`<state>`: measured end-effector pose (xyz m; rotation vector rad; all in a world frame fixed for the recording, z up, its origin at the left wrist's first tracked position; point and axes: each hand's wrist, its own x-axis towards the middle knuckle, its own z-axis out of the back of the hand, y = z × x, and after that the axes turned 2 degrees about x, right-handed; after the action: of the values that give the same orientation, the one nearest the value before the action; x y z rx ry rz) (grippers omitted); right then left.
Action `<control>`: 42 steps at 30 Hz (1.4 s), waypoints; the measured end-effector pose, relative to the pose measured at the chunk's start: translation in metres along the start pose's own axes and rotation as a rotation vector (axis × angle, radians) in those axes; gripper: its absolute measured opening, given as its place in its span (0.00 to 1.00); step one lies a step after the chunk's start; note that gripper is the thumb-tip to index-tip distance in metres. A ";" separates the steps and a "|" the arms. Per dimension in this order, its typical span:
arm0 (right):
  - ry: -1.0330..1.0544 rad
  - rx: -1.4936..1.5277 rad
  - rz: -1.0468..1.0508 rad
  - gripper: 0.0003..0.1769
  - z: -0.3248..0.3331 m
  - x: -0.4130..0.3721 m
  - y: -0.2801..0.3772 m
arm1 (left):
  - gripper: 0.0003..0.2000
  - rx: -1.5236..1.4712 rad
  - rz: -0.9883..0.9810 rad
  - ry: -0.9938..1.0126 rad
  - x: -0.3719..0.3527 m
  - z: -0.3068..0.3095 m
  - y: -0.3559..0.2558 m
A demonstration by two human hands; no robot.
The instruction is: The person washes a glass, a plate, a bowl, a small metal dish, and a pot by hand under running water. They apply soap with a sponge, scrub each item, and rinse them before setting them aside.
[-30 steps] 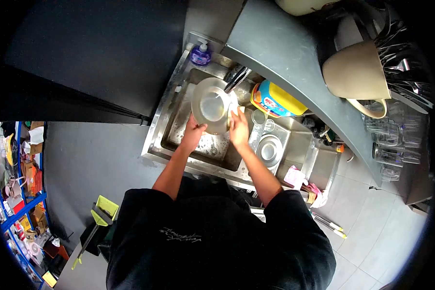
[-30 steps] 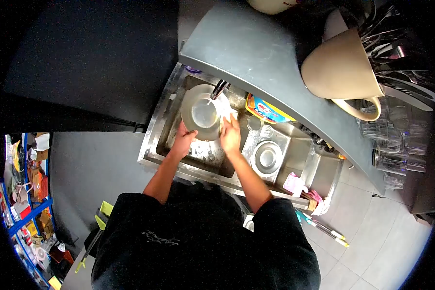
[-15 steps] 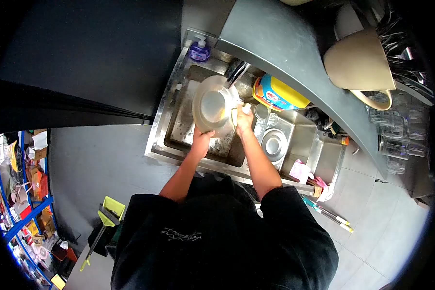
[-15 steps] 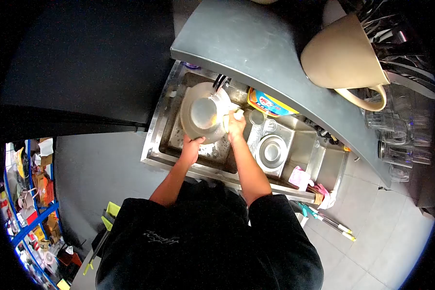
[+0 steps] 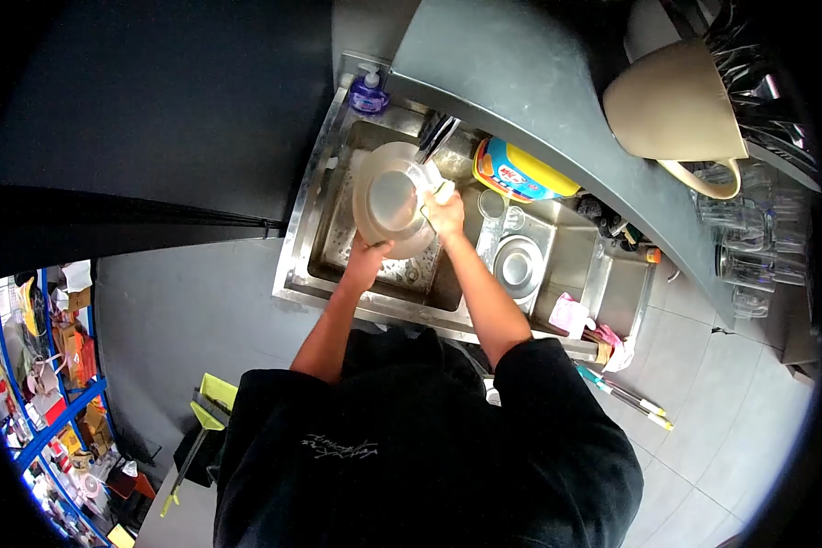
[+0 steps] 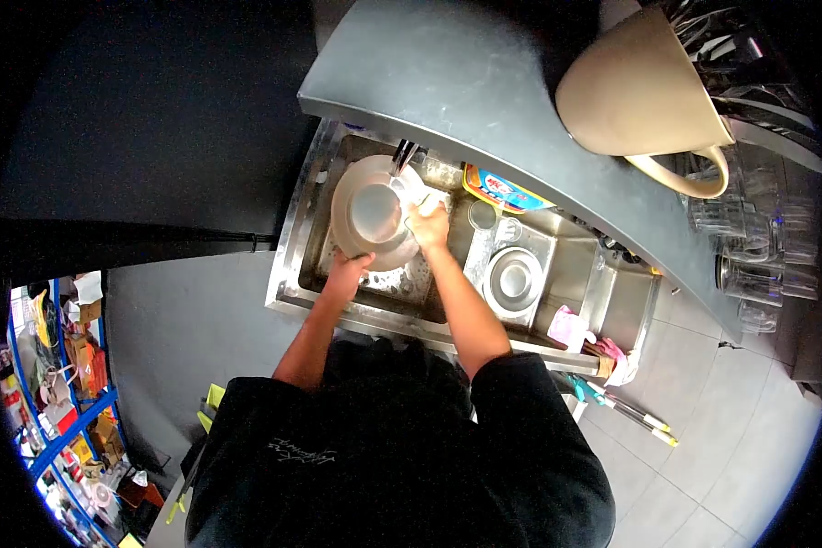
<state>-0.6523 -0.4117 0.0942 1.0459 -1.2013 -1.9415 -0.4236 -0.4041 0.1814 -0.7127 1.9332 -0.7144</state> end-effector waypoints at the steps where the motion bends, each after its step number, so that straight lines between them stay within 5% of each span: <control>1: -0.108 0.080 -0.062 0.26 -0.005 -0.003 -0.010 | 0.23 -0.036 -0.084 0.040 0.007 0.005 0.011; 3: -0.320 0.237 -0.173 0.19 -0.024 -0.017 -0.018 | 0.22 0.103 -0.318 -0.220 0.013 -0.011 0.025; 4: -0.303 0.204 -0.371 0.22 -0.031 -0.048 0.032 | 0.22 0.169 -0.429 -0.352 0.014 -0.024 0.032; 6: -0.200 0.315 -0.300 0.31 -0.054 -0.083 0.051 | 0.21 0.037 -0.299 -0.351 0.009 -0.036 0.030; 8: 0.003 0.577 -0.443 0.42 -0.047 -0.095 0.081 | 0.23 -0.007 -0.126 -0.307 0.017 -0.020 0.032; 10: 0.147 0.576 -0.321 0.44 -0.041 -0.088 0.063 | 0.24 -0.155 -0.129 -0.208 0.031 0.004 0.047; 12: -0.105 -0.369 0.302 0.45 -0.042 -0.063 0.021 | 0.24 -0.178 -0.116 -0.150 0.017 0.005 0.019; 13: -0.019 -0.158 0.387 0.50 -0.030 -0.049 0.029 | 0.18 -0.139 -0.110 -0.117 0.012 0.008 0.010; 14: 0.048 0.038 0.174 0.41 -0.014 -0.047 0.060 | 0.19 -0.076 -0.088 -0.059 0.009 0.013 0.002; 16: 0.089 -0.168 0.269 0.28 0.012 -0.019 0.058 | 0.20 0.048 -0.036 0.052 0.001 0.024 -0.011; 19: -0.011 0.240 -0.113 0.22 0.001 -0.029 0.055 | 0.26 0.105 -0.100 -0.145 0.020 0.013 0.022; 22: -0.124 0.305 -0.176 0.21 -0.032 -0.069 0.060 | 0.26 -0.091 -0.299 -0.294 0.040 -0.011 0.048; 24: 0.123 0.556 -0.289 0.21 -0.027 -0.075 0.044 | 0.25 -0.048 -0.364 -0.255 0.048 -0.008 0.047; 25: 0.249 0.681 -0.346 0.21 -0.024 -0.076 0.038 | 0.25 -0.033 -0.243 -0.209 0.043 -0.001 0.034; 28: -0.027 0.306 0.006 0.21 -0.010 -0.057 0.064 | 0.25 -0.188 -0.010 -0.012 0.025 0.021 0.004; 30: -0.062 0.195 0.124 0.22 0.007 -0.025 0.050 | 0.25 -0.027 -0.071 -0.020 0.026 0.028 0.008; 32: -0.055 0.302 -0.106 0.19 0.008 -0.029 0.056 | 0.25 -0.072 -0.158 0.013 0.026 0.019 0.008; 35: -0.247 0.279 -0.359 0.17 -0.021 -0.038 0.034 | 0.21 -0.012 -0.362 -0.380 0.030 -0.034 0.035; 36: -0.085 0.373 -0.302 0.23 -0.030 -0.061 0.052 | 0.20 -0.054 -0.347 -0.461 0.042 -0.035 0.059; 38: -0.020 0.362 -0.460 0.30 -0.036 -0.084 0.075 | 0.21 -0.128 -0.284 -0.350 0.049 -0.017 0.064; 40: 0.234 0.415 -0.388 0.34 -0.017 -0.077 0.068 | 0.19 -0.207 -0.220 -0.237 0.062 0.014 0.079; 41: 0.362 0.443 -0.351 0.36 -0.010 -0.074 0.066 | 0.24 -0.282 -0.154 -0.116 0.035 0.012 0.039; 42: 0.217 0.186 -0.082 0.36 -0.006 -0.060 0.056 | 0.25 -0.228 -0.091 -0.128 0.029 0.017 0.030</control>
<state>-0.6122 -0.3871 0.1614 1.3834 -1.2503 -1.7470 -0.4256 -0.4084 0.1361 -0.9686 1.8911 -0.4937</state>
